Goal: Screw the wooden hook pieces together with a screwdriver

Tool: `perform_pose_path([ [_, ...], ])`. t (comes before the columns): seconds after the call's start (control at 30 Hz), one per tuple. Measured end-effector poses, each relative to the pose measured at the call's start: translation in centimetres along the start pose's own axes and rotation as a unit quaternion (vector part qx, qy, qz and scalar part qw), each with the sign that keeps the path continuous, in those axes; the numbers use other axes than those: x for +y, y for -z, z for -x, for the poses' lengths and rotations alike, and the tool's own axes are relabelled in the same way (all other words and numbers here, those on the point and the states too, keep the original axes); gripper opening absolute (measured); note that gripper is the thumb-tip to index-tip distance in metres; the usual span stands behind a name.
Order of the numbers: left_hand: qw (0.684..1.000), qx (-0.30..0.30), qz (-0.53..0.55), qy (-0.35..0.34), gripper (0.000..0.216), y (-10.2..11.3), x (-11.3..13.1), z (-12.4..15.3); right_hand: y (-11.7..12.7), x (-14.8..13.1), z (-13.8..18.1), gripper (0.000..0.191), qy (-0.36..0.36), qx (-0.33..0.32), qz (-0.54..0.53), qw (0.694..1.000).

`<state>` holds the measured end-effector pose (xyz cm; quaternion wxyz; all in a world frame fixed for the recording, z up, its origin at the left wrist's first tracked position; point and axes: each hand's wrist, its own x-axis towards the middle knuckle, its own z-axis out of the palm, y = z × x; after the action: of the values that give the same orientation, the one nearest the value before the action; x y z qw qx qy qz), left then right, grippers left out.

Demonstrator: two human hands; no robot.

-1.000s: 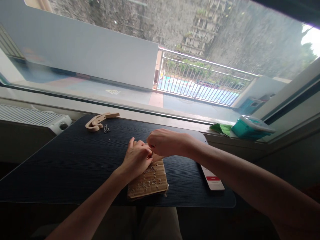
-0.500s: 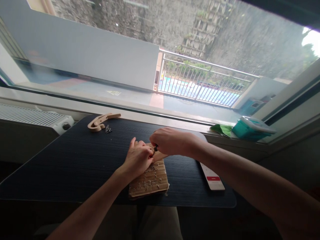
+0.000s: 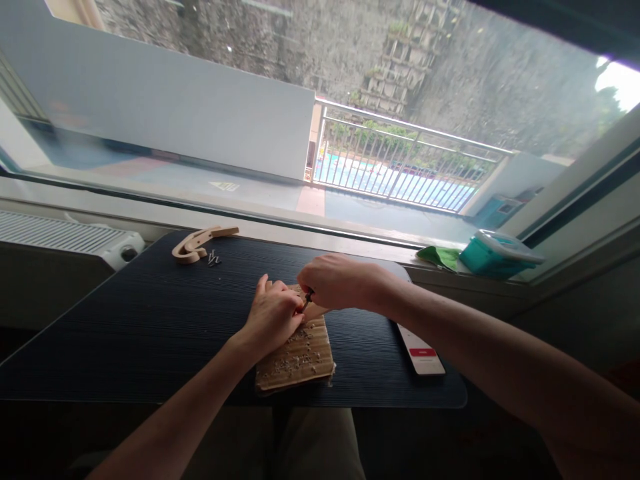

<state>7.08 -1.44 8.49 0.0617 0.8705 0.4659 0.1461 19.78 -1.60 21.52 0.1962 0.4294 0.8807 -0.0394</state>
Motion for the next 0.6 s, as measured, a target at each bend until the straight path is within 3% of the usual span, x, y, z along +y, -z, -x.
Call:
perform_pose_path([
  [0.33,1.0,-0.001,0.002,-0.007,0.018,-0.5,-0.3,-0.3,0.1,0.0,0.0,0.026,-0.011,0.0,0.007,1.0],
  [0.47,1.0,-0.002,0.018,-0.006,0.015,-0.5,-0.4,-0.2,0.8,0.8,1.2,0.022,-0.035,0.037,0.005,0.999],
  [0.6,0.999,-0.012,0.031,-0.007,0.016,-0.3,-0.4,-0.1,-0.5,1.6,1.9,0.024,-0.062,0.042,-0.006,0.997],
])
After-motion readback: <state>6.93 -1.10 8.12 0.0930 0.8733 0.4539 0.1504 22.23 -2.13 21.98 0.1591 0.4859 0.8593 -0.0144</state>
